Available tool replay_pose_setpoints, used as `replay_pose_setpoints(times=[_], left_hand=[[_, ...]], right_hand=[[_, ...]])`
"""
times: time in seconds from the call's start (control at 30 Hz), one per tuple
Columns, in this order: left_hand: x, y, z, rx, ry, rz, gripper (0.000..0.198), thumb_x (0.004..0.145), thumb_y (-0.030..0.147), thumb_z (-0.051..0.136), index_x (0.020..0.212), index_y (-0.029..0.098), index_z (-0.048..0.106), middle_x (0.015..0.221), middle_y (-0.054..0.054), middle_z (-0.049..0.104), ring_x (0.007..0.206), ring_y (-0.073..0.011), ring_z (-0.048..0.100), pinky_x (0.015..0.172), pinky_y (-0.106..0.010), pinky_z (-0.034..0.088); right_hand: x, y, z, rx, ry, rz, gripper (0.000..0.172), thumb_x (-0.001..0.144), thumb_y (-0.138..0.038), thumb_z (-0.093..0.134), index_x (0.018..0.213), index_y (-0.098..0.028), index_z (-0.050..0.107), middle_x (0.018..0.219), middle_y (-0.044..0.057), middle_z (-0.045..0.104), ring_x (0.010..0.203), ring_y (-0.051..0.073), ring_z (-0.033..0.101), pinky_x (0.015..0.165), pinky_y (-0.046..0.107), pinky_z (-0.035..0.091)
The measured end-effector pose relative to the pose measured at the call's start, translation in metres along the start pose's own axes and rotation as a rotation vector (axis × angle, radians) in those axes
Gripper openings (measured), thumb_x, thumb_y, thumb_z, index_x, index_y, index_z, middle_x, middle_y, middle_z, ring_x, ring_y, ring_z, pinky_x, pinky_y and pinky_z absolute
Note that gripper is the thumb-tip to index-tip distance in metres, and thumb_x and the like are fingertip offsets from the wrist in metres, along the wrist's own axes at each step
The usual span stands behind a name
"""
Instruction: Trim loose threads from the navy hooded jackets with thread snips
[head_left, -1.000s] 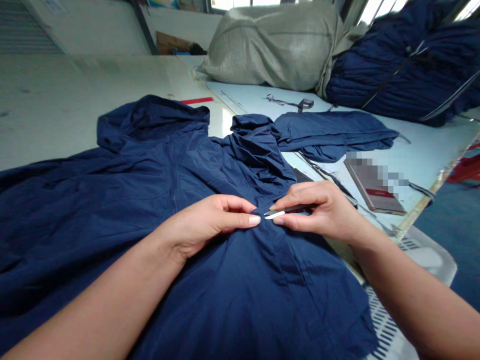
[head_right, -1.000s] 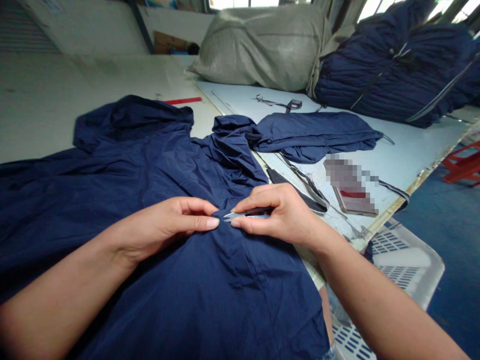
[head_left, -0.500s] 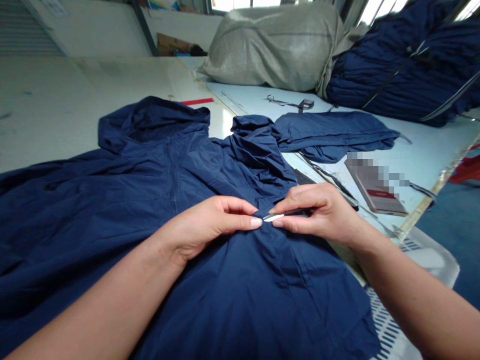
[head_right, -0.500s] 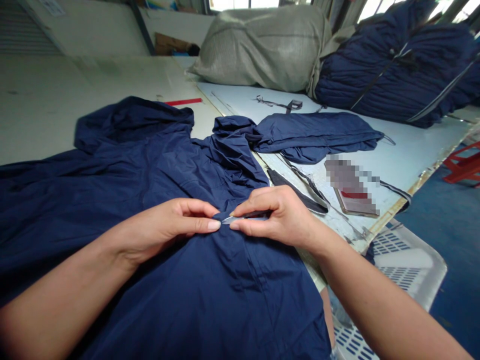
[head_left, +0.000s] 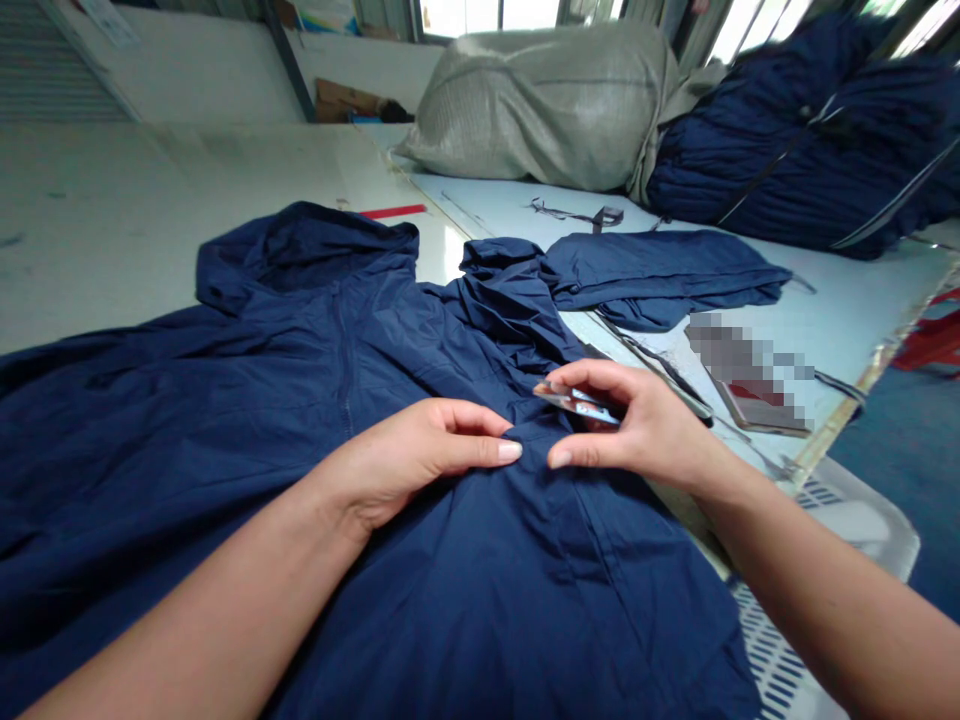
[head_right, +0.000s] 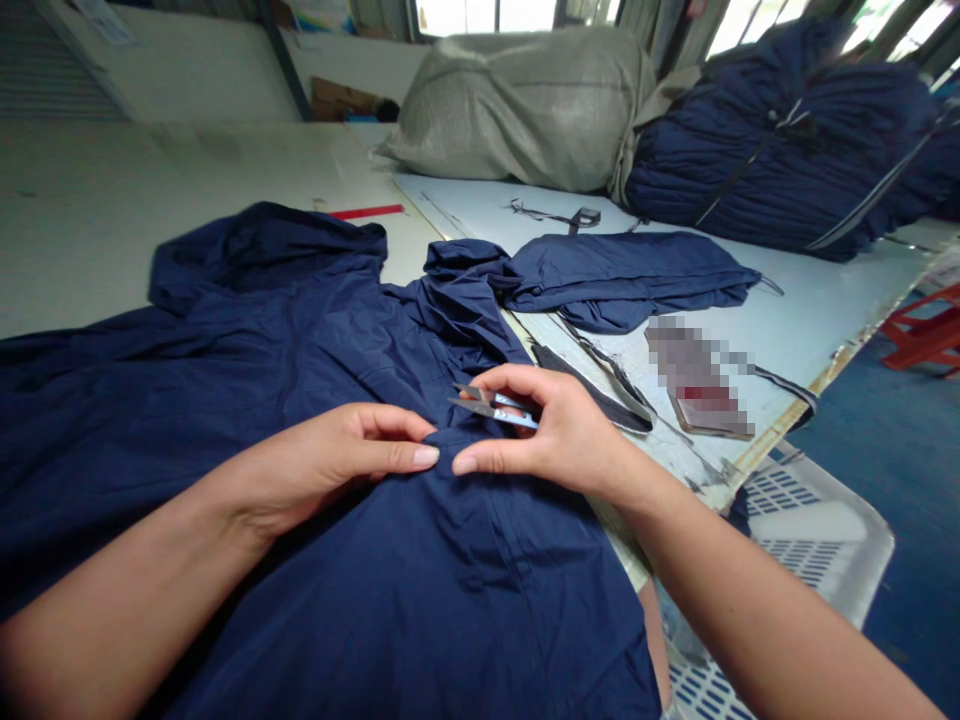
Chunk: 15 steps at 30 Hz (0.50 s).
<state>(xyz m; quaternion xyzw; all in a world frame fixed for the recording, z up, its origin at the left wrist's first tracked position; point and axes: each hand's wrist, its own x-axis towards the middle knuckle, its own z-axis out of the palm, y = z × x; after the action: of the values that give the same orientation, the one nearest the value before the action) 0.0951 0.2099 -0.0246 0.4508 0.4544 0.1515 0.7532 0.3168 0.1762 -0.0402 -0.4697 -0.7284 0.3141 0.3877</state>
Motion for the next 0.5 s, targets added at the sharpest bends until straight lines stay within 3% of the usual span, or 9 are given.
replay_pose_setpoints(times=[0.1, 0.17, 0.23, 0.37, 0.5], left_hand=[[0.0002, -0.0008, 0.0005, -0.005, 0.0, -0.003, 0.029, 0.055, 0.03, 0.092, 0.074, 0.017, 0.074, 0.073, -0.001, 0.076, 0.065, -0.0126, 0.066, 0.068, -0.021, 0.053], [0.0002, -0.0012, 0.0002, -0.005, 0.016, -0.009, 0.031, 0.052, 0.03, 0.092, 0.074, 0.017, 0.074, 0.073, -0.001, 0.076, 0.067, -0.014, 0.067, 0.07, -0.023, 0.053], [0.0001, -0.0018, -0.0005, 0.005, 0.032, -0.01, 0.033, 0.051, 0.03, 0.092, 0.075, 0.017, 0.074, 0.074, -0.001, 0.075, 0.069, -0.0149, 0.067, 0.071, -0.024, 0.052], [0.0011, -0.0029, -0.0005, 0.028, 0.01, 0.001, 0.034, 0.056, 0.037, 0.089, 0.078, 0.016, 0.073, 0.076, -0.002, 0.075, 0.068, -0.015, 0.064, 0.068, -0.024, 0.051], [-0.0011, -0.0018, 0.0052, 0.274, 0.055, 0.086, 0.036, 0.074, 0.053, 0.072, 0.078, 0.017, 0.071, 0.072, -0.001, 0.071, 0.067, -0.0177, 0.062, 0.066, -0.028, 0.05]], right_hand=[[0.0022, 0.0027, 0.0039, -0.218, 0.132, -0.022, 0.02, 0.08, -0.036, 0.075, 0.083, -0.019, 0.067, 0.073, 0.0, 0.066, 0.064, 0.013, 0.056, 0.06, 0.024, 0.042], [0.0039, 0.0037, 0.0037, -0.28, 0.297, -0.008, 0.018, 0.088, -0.032, 0.064, 0.077, -0.019, 0.062, 0.068, 0.0, 0.062, 0.061, 0.013, 0.052, 0.059, 0.024, 0.04], [0.0047, 0.0028, 0.0018, -0.242, 0.318, -0.02, 0.021, 0.093, -0.031, 0.056, 0.077, -0.019, 0.06, 0.069, 0.0, 0.061, 0.064, 0.013, 0.054, 0.062, 0.024, 0.041], [0.0034, 0.0006, -0.0004, -0.134, 0.018, -0.078, 0.02, 0.096, -0.03, 0.052, 0.083, -0.018, 0.062, 0.081, 0.002, 0.066, 0.075, 0.014, 0.06, 0.072, 0.023, 0.044], [0.0027, 0.0063, 0.0015, -0.326, -0.204, -0.017, 0.009, 0.089, -0.026, 0.061, 0.087, -0.019, 0.065, 0.081, 0.001, 0.069, 0.072, 0.014, 0.059, 0.068, 0.023, 0.04]])
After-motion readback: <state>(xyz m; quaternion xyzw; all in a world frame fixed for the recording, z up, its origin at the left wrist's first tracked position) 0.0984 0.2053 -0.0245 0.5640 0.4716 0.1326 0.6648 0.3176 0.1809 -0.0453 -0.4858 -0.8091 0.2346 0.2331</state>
